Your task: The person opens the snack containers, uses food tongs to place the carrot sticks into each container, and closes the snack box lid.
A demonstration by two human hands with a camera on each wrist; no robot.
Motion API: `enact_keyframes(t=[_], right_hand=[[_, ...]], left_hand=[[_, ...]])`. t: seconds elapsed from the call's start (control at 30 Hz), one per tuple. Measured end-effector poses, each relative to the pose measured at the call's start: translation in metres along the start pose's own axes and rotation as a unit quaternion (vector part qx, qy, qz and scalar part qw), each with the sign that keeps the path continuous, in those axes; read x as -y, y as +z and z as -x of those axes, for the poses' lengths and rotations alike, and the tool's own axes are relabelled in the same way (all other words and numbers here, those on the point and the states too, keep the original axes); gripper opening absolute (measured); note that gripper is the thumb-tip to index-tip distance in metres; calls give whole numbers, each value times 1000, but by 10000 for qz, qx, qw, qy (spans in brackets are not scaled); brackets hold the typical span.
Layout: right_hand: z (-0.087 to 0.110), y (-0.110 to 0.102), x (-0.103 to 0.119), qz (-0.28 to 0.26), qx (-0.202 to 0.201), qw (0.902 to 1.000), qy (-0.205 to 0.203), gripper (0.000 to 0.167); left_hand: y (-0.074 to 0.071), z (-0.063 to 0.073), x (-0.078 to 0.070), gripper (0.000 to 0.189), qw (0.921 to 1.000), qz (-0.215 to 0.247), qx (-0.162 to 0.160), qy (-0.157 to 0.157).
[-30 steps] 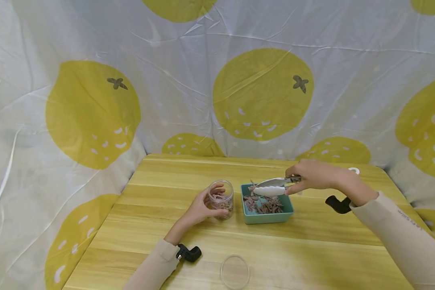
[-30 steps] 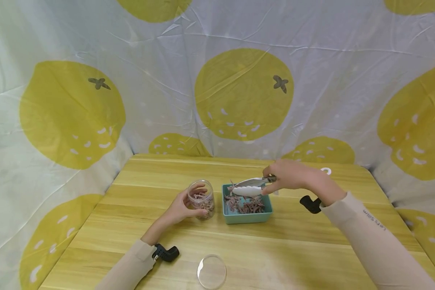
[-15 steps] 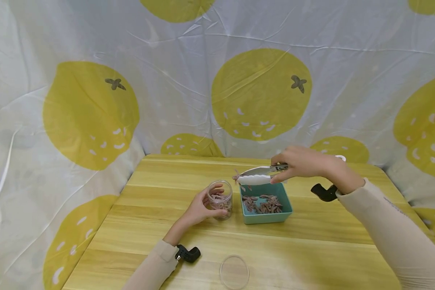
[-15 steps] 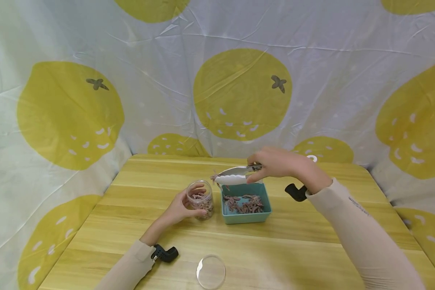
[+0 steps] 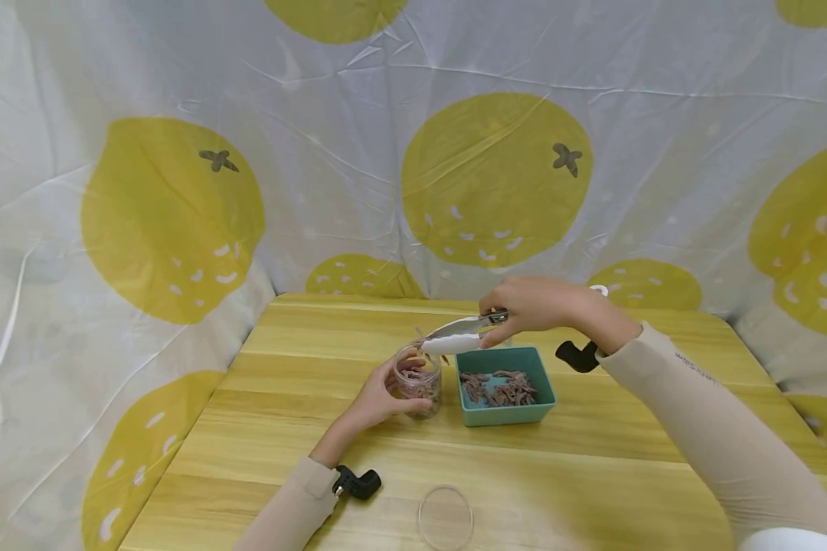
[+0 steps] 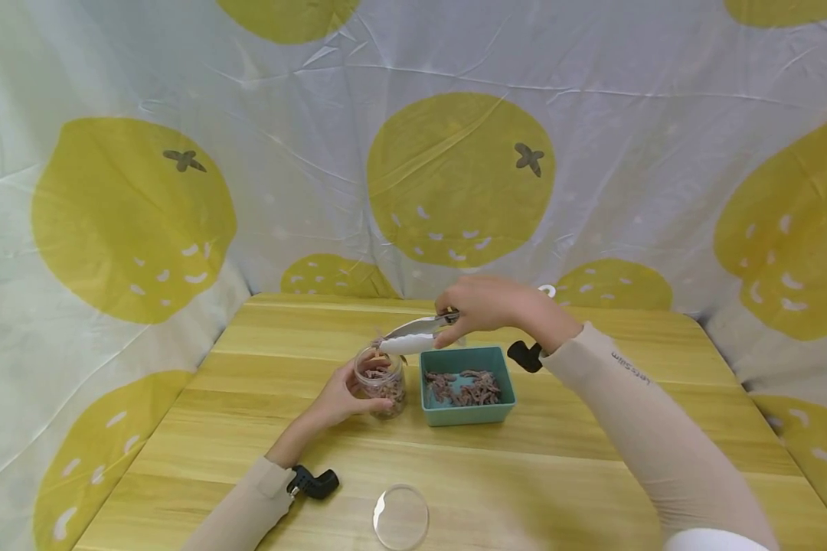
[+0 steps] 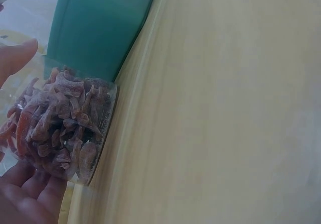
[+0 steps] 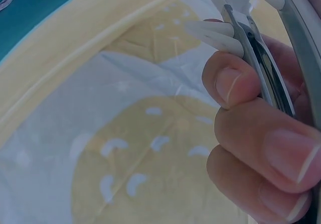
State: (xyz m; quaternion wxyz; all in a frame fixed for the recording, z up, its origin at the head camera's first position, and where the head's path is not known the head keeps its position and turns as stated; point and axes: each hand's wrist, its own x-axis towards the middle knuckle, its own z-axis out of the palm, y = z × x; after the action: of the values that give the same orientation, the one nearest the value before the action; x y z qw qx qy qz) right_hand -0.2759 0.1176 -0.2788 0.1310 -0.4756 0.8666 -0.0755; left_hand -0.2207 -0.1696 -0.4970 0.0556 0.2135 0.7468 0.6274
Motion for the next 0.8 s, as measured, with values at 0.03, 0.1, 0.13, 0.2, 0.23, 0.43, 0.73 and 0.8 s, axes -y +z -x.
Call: enact_keyframes(t=[0.03, 0.1, 0.13, 0.2, 0.23, 0.43, 0.73, 0.8], right_hand=[[-2, 0, 1, 0, 20, 10000, -17, 35], [-7, 0, 3, 9, 97, 10000, -8, 34], [-9, 0, 3, 4, 142, 9999, -15, 34], [-13, 0, 5, 12, 225, 9997, -12, 35], [-15, 0, 6, 27, 262, 9997, -8, 35], [-28, 1, 12, 143, 500, 9986, 13, 35], [-41, -1, 21, 261, 794, 9963, 193, 34], [-44, -1, 23, 294, 847, 9958, 202, 33]], left_hand=[[0, 0, 0, 85, 10000, -41, -24, -15], [0, 1, -1, 87, 9999, -66, -59, -51], [0, 1, -1, 88, 9999, -98, -79, -67], [0, 1, -2, 90, 9997, -190, -118, -125], [0, 1, -2, 91, 9995, -217, -130, -176], [0, 3, -4, 92, 9994, -173, -105, -269], [0, 0, -3, 89, 9997, -61, -76, -236], [1, -1, -3, 90, 9996, -33, -90, -254]])
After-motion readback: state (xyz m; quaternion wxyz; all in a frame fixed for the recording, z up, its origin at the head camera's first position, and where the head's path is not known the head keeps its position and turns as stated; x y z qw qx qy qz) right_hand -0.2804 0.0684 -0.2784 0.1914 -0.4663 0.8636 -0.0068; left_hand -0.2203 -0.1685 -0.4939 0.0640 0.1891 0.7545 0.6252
